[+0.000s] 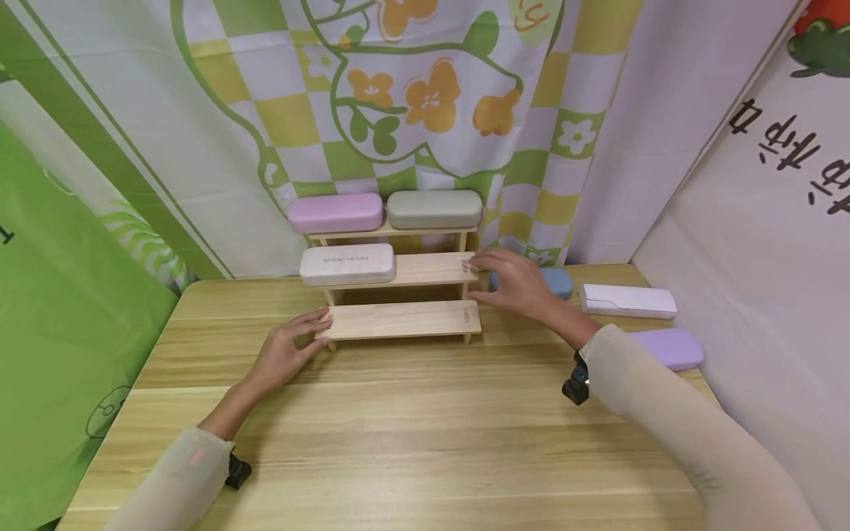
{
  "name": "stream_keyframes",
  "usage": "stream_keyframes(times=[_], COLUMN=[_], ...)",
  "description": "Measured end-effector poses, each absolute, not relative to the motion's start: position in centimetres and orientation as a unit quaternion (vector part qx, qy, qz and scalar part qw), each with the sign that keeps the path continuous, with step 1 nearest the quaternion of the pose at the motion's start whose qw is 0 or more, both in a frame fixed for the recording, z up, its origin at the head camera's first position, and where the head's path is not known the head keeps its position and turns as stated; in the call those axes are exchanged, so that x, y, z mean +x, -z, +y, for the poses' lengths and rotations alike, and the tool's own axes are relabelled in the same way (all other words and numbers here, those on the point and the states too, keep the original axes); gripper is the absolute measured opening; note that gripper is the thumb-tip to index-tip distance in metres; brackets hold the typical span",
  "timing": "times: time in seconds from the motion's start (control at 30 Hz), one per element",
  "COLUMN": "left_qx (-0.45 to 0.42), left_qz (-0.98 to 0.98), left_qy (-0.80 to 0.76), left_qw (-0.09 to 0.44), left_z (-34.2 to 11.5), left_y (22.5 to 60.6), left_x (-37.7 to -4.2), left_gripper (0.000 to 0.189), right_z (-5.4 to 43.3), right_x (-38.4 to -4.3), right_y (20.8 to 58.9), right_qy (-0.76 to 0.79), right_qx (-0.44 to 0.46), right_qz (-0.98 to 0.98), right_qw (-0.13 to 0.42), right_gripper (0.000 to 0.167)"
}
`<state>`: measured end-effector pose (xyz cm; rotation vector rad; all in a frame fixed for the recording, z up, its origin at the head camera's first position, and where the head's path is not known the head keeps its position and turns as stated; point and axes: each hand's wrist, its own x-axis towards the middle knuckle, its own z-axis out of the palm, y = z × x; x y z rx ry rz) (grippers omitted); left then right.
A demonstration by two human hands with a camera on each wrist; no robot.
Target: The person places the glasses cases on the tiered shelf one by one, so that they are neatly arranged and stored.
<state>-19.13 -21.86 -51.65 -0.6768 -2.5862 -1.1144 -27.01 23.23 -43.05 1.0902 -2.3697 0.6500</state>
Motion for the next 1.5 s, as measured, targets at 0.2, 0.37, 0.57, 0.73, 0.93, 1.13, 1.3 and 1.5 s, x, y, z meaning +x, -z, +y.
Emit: stream_keyframes(times=[0.2, 0.37, 0.57, 0.73, 0.93, 1.13, 1.3, 1.5], left_qx=[-0.231, -0.227, -0.227, -0.229, -0.234, -0.237, -0.234, -0.229], left_qz=[-0.886, -0.886, -0.886, -0.887, -0.886, -0.884, -0.885, -0.886], left_qy=[0.383, 0.386, 0.386, 0.383, 0.380, 0.381, 0.382, 0.384], left_qw=[0.121, 0.119, 0.121, 0.122, 0.125, 0.130, 0.127, 0.125], left_z=[-21.8, -21.8, -21.9, -21.9, -21.8, -21.8, -21.8, -21.8], left_y=[51.6, 51.5, 51.6, 51.6, 51.6, 51.6, 51.5, 51.6], left_x=[-19.1, -19.1, -19.0, -19.2, -19.2, -19.2, -19.1, -19.1], left_gripper=[0.035, 0.036, 0.037, 0.037, 0.037, 0.037, 0.037, 0.037], right_z=[25.4, 26.9, 28.7, 30.1, 31.5, 32.6, 33.4, 34.1], right_x=[-27.3, -27.7, -28.4, -29.0, -29.3, -29.7, -29.9, -30.4], right_y=[43.7, 44.0, 44.7, 45.3, 45.7, 45.8, 46.2, 47.0], right_qy=[-0.222, -0.218, -0.228, -0.224, -0.224, -0.230, -0.232, -0.236], right_qx=[0.369, 0.366, 0.359, 0.342, 0.325, 0.312, 0.302, 0.292], right_qz=[-0.883, -0.893, -0.900, -0.910, -0.917, -0.921, -0.924, -0.926], right_qw=[0.184, 0.146, 0.098, 0.073, 0.060, 0.048, 0.036, 0.032], right_gripper=[0.065, 0.063, 0.064, 0.067, 0.070, 0.072, 0.076, 0.077])
